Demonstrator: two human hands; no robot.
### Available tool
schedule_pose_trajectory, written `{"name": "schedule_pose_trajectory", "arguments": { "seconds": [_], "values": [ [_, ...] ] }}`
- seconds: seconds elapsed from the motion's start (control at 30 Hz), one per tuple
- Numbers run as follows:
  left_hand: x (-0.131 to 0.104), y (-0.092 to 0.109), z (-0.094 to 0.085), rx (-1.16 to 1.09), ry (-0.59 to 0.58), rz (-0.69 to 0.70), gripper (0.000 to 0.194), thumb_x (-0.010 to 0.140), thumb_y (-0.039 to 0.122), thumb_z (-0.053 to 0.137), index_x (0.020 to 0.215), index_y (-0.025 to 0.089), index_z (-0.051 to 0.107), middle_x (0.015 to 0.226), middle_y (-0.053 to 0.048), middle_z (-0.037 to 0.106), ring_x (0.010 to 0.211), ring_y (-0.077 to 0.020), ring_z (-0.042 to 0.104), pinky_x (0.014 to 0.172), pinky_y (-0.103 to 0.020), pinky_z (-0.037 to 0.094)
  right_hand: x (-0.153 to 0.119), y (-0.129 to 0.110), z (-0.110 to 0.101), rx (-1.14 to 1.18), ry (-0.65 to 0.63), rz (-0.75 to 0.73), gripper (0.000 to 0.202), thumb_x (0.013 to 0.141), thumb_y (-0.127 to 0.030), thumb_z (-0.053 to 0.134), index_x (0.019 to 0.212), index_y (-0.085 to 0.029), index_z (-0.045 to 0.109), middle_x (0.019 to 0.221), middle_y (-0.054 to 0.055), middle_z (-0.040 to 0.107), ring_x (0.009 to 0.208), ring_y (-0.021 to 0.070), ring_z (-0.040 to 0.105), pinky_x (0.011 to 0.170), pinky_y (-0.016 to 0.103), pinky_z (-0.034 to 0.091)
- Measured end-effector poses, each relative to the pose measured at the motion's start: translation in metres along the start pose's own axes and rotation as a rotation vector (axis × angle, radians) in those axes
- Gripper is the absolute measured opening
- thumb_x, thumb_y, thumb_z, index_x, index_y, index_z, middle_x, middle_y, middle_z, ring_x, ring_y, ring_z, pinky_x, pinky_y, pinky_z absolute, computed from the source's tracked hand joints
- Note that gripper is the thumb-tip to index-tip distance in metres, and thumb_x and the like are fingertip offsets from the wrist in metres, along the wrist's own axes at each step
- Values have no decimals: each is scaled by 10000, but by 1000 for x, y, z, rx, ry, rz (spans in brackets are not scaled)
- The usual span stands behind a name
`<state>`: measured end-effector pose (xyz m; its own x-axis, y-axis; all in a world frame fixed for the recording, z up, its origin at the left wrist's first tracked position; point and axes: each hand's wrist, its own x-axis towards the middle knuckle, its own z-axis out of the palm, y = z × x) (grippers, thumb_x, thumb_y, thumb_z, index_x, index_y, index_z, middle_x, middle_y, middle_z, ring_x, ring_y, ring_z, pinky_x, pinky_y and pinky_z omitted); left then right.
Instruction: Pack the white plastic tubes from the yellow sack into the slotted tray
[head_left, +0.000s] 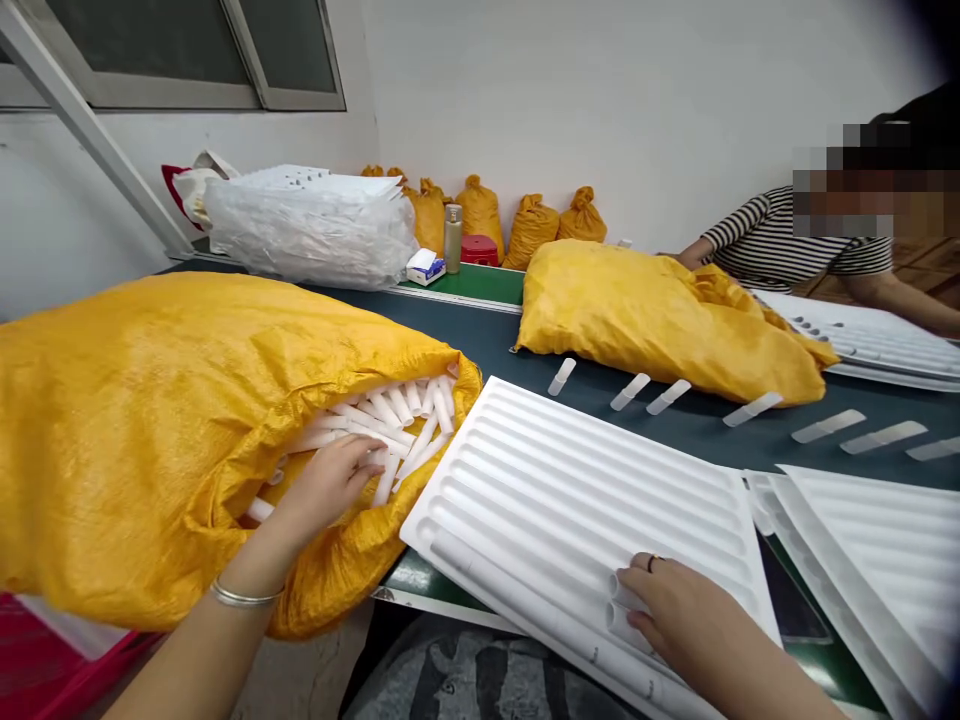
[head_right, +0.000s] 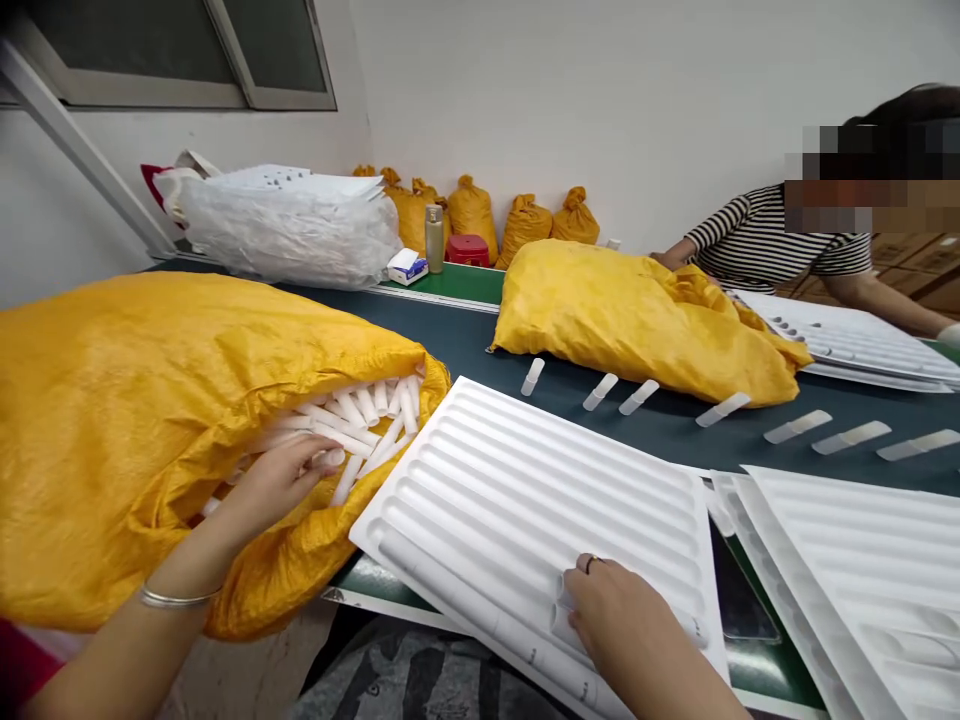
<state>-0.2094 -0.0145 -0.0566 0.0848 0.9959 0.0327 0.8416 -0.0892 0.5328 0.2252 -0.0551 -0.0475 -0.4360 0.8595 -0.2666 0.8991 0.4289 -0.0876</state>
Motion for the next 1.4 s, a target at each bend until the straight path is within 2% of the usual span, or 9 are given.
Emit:
{"name": "schedule_pose_trajectory", "arguments": {
  "seconds": [0.1,0.23,0.4,0.57,0.73,0.87,1.03,1.2,1.4],
  "values": [
    [2,31,3,-247,229,200,247,845,320,585,1064,209,611,1172,-88,607,1125,-238,527,1012,-383,370,0,-3,3,-8,-38,24,226,773,-57,492,866,-170,664,900,101,660,808,248,643,692,339,474],
    [-2,80,30,-759,264,283,244,836,242,624,1077,224,595,1110,-68,629,1068,-192,573,967,-325,434,2,-6,-9,-37,-68,62,183,745,-67,509,841,-141,645,929,127,652,865,286,630,749,379,464],
    [0,124,58,-1565,327,-67,284,837,291,639,1085,233,513,962,-48,675,873,-128,638,769,-241,533,5,-13,-30,102,20,183,74,789,-177,499,837,-163,553,769,77,620,705,243,603,646,359,441],
    [1,151,63,-1908,178,-399,438,758,174,711,1145,218,508,943,-39,671,818,-100,650,765,-227,554,21,-26,-48,756,281,27,154,846,-307,546,959,-216,495,820,22,587,660,157,567,593,286,459],
    [-6,157,75,-1738,105,-311,322,685,248,786,961,166,643,886,-9,659,773,-82,637,782,-192,541,43,-43,-54,1204,542,-215,210,840,-253,629,1035,-245,551,918,25,594,776,133,593,669,248,514],
    [-8,142,71,-1326,104,-181,337,713,359,750,965,146,682,771,-23,675,696,-118,637,700,-222,539,51,-35,-62,971,610,-361,278,861,-140,586,1110,-264,588,1124,67,591,1081,187,564,897,320,493],
    [-11,129,52,-855,53,36,336,789,367,665,1071,185,686,821,-54,697,729,-168,635,665,-260,512,57,-24,-73,555,536,-571,387,880,-102,540,1236,-253,547,1120,82,586,1047,183,578,905,335,491],
    [-14,130,44,-562,152,313,322,839,282,615,1155,231,641,1021,-68,694,947,-211,635,850,-306,496,65,-32,-76,513,525,-596,359,890,-155,550,1237,-242,513,1078,67,639,1001,172,613,871,304,507],
    [-20,127,42,-461,265,374,263,856,206,581,1114,188,630,960,-68,696,903,-186,640,817,-260,493,70,-47,-75,536,538,-667,344,902,-144,521,1239,-211,502,1033,88,633,953,175,616,833,309,520]
  ]
}}
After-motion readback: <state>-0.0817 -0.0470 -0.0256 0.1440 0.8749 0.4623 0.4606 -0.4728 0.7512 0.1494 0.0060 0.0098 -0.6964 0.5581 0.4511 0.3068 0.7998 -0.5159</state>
